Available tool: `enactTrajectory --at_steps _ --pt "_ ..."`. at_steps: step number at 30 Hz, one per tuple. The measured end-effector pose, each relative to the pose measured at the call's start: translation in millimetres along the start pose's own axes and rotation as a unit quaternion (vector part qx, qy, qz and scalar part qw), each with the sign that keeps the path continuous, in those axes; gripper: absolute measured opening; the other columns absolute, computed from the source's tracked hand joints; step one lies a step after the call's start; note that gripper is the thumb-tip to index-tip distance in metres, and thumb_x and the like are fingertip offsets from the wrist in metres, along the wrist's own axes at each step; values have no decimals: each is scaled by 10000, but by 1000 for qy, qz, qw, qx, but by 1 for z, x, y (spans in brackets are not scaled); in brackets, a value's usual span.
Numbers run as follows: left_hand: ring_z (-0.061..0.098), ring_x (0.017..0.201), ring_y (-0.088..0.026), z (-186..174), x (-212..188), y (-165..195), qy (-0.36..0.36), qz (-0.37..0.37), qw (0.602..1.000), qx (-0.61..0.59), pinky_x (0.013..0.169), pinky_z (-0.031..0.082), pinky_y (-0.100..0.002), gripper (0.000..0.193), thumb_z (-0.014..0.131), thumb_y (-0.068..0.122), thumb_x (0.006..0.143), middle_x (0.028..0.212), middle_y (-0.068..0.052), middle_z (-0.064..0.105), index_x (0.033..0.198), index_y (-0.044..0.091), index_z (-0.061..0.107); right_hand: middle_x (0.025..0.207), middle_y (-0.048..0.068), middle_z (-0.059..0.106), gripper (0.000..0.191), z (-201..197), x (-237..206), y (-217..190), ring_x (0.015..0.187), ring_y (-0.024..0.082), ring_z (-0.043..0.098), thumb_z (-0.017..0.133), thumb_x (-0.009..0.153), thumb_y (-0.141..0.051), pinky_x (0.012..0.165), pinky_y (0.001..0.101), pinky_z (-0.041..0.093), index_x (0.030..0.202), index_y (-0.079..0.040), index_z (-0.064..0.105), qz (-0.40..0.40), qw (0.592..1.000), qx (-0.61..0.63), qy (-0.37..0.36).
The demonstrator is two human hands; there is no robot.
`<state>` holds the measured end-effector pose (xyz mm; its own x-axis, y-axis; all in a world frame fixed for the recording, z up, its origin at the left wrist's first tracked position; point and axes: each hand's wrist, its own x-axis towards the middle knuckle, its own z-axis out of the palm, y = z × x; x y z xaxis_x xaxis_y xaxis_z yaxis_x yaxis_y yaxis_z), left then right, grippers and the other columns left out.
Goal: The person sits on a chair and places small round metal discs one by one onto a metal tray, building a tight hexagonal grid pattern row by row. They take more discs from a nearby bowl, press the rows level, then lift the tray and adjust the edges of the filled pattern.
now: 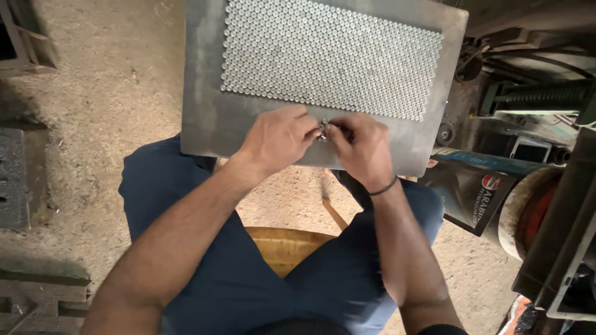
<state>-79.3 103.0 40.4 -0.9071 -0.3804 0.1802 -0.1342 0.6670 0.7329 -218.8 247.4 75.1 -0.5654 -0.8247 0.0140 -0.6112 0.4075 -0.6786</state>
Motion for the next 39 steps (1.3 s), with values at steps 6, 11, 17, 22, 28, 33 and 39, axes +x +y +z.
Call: enactTrajectory --at_steps 6,11,17,22,28,33,39 --pt "654 797 -325 -9 1 -7 13 -11 1000 8 684 524 -460 143 768 193 889 828 -89 600 894 92 668 832 131 752 134 -1 7 6 693 198 727 750 927 -141 660 332 581 951 -11 768 33 999 -23 10" --pt "654 803 -317 -14 2 -5 11 -3 1000 8 690 530 -448 155 765 192 895 844 -85 592 901 80 658 794 106 752 143 -17 5 8 659 156 699 756 907 -126 622 316 555 984 -7 775 78 997 2 -11" --pt "656 757 -315 -26 -4 -5 -82 17 996 -34 645 523 -459 179 776 251 844 836 -82 615 868 100 682 800 61 731 150 -25 2 4 678 122 669 763 883 -104 614 289 539 1012 -29 772 67 996 35 -55" --pt "677 815 -305 -20 -6 0 -115 53 991 32 693 545 -456 133 743 217 853 843 -70 634 836 102 677 765 103 685 157 -9 -5 -9 647 193 654 817 800 -111 613 330 527 943 -58 779 -11 989 7 -147" --pt "678 811 -304 -19 -3 -2 -125 56 989 62 678 548 -458 135 740 219 841 860 -72 642 818 96 688 833 102 711 143 -8 -5 -8 699 198 692 783 830 -85 646 332 555 966 -46 758 -17 992 27 -125" --pt "677 844 -296 -21 -5 -2 -121 61 989 53 701 553 -452 139 752 215 826 860 -70 643 827 92 689 817 111 712 137 -11 -3 -6 677 210 705 797 837 -115 631 340 554 953 -48 764 39 995 4 -96" --pt "672 848 -287 -20 -3 -1 -140 45 988 49 715 550 -455 177 779 247 800 854 -56 642 798 96 687 815 118 703 131 -12 -2 -8 697 269 678 784 835 -121 639 376 535 945 -50 778 -16 993 -26 -115"
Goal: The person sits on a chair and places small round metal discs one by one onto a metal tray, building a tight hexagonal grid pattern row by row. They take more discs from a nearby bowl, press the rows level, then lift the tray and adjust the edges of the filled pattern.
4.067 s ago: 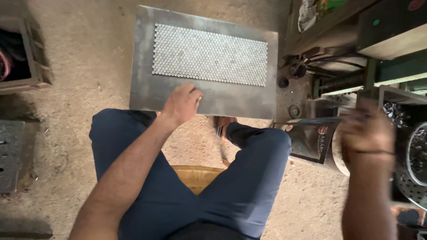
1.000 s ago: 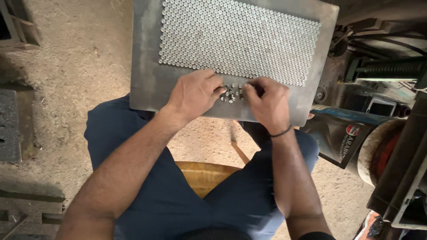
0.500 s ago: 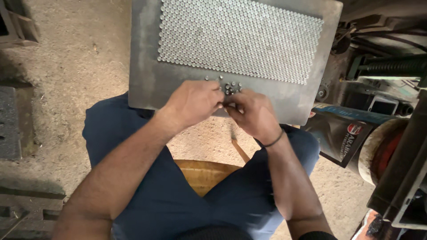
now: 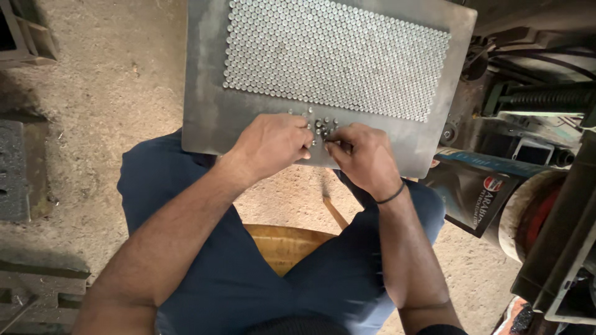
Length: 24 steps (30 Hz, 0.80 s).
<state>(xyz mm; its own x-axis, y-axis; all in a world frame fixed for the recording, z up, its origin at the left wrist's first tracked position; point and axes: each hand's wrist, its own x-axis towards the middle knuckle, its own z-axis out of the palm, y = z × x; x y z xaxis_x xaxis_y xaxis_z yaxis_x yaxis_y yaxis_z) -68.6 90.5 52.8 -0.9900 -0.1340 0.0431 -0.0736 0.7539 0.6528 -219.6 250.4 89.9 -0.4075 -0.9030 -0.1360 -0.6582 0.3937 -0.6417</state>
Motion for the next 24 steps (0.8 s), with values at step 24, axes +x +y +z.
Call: enactTrajectory --at_steps 24 --pt "649 793 -285 5 3 3 96 21 995 20 664 543 -432 134 714 175 894 825 -67 598 816 77 668 706 121 692 173 9 6 4 583 214 664 807 835 -150 575 345 524 926 -9 769 80 994 -10 73"
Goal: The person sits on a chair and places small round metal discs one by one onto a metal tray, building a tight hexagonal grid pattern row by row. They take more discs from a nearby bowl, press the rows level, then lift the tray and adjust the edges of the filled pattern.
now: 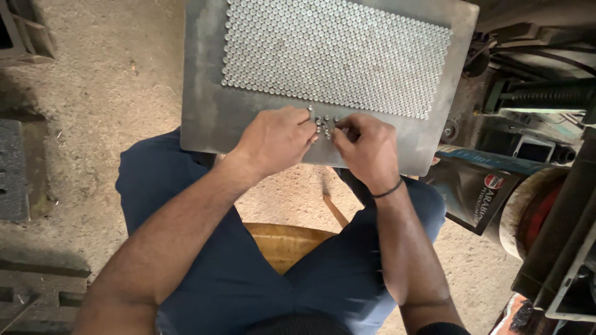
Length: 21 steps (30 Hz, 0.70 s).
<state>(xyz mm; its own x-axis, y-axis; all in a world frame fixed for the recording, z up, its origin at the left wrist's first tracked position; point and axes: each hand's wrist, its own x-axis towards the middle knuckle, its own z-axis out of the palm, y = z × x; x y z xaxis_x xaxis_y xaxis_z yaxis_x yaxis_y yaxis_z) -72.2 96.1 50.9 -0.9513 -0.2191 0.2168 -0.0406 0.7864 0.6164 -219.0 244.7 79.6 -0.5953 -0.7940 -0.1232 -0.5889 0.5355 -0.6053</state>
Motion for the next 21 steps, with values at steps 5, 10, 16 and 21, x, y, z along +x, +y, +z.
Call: enactTrajectory --at_steps 5,10,16,21 --pt "653 813 -278 2 -1 -2 6 -6 1000 25 679 550 -420 124 711 161 859 832 -79 590 827 59 650 722 113 691 180 0 -1 0 581 198 653 793 854 -145 560 334 518 960 -4 763 -3 999 33 4" --pt "642 773 -276 1 -1 -3 17 -18 1000 2 666 541 -432 171 729 185 891 823 -75 593 810 55 654 817 139 714 156 7 1 -1 659 237 690 777 892 -140 617 360 543 979 -12 760 -69 997 25 3" --pt "654 775 -281 6 -2 2 11 19 999 -26 646 540 -430 163 733 203 854 806 -61 605 765 89 659 775 135 708 138 8 1 0 645 244 679 792 904 -156 602 369 528 920 -21 765 -37 998 -28 41" --pt "657 773 -272 9 -3 1 6 16 1000 -4 655 547 -422 150 722 181 856 814 -56 612 759 91 652 717 99 686 135 4 2 -1 585 159 636 780 897 -136 563 318 510 929 -8 752 -5 999 46 28"
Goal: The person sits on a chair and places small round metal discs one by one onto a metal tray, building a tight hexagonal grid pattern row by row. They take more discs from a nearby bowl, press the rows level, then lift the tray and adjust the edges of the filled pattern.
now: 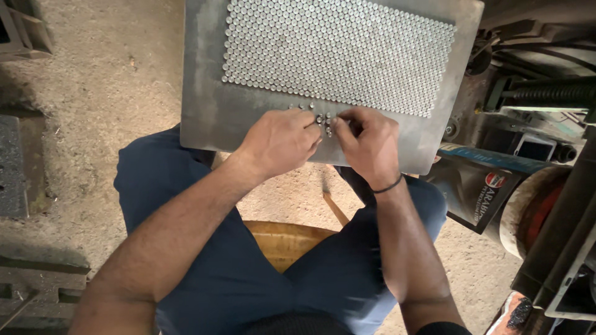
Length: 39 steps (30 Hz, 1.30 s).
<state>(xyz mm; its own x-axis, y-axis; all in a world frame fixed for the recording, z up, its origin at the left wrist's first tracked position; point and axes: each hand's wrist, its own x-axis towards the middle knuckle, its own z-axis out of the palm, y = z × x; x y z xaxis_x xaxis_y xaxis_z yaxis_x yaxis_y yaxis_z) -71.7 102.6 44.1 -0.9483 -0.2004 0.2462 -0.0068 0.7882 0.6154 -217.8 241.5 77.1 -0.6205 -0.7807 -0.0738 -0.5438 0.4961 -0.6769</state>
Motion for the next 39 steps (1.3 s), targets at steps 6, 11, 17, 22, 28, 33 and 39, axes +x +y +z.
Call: enactTrajectory --at_steps 6,11,17,22,28,33,39 --pt "657 776 -279 -3 1 -2 17 -30 999 21 654 552 -425 142 726 178 857 821 -67 602 803 73 646 772 111 711 132 0 -1 -1 623 182 672 786 874 -130 589 323 530 956 -26 775 -19 1000 -4 -14" --pt "652 784 -286 -6 3 -2 35 -46 998 2 647 540 -433 153 741 165 849 815 -70 583 792 71 634 807 136 716 154 7 -2 0 657 232 693 806 864 -145 625 343 550 956 -24 781 -31 999 -45 4" --pt "637 807 -277 -3 3 -3 73 -32 997 4 674 535 -419 124 739 142 852 821 -64 576 823 76 638 836 126 731 134 10 -5 -2 667 207 699 790 880 -129 624 328 552 964 -25 780 -46 998 -32 28" --pt "626 800 -280 -1 4 -8 72 -27 997 10 655 513 -435 81 726 146 873 812 -67 563 877 89 669 785 113 720 136 5 -4 -2 615 169 678 785 879 -121 579 315 535 968 -20 774 -5 1000 -3 26" --pt "625 807 -294 -1 3 -10 56 -34 998 20 660 516 -452 93 727 145 831 816 -75 556 890 95 676 840 125 722 139 11 -3 -5 663 221 693 807 880 -144 618 346 544 955 -30 779 -48 997 -44 29" --pt "627 808 -297 -3 4 -11 67 -53 996 6 666 518 -451 144 742 142 813 819 -76 560 938 93 688 841 117 714 101 19 -11 -13 740 290 699 780 918 -151 681 391 554 940 -52 777 -93 987 -113 62" --pt "642 833 -290 -5 3 -13 78 -55 995 1 681 527 -436 123 746 130 825 835 -71 569 918 93 675 798 122 715 141 20 -8 -11 686 264 694 790 873 -170 645 377 554 919 -39 766 -57 993 -98 43"
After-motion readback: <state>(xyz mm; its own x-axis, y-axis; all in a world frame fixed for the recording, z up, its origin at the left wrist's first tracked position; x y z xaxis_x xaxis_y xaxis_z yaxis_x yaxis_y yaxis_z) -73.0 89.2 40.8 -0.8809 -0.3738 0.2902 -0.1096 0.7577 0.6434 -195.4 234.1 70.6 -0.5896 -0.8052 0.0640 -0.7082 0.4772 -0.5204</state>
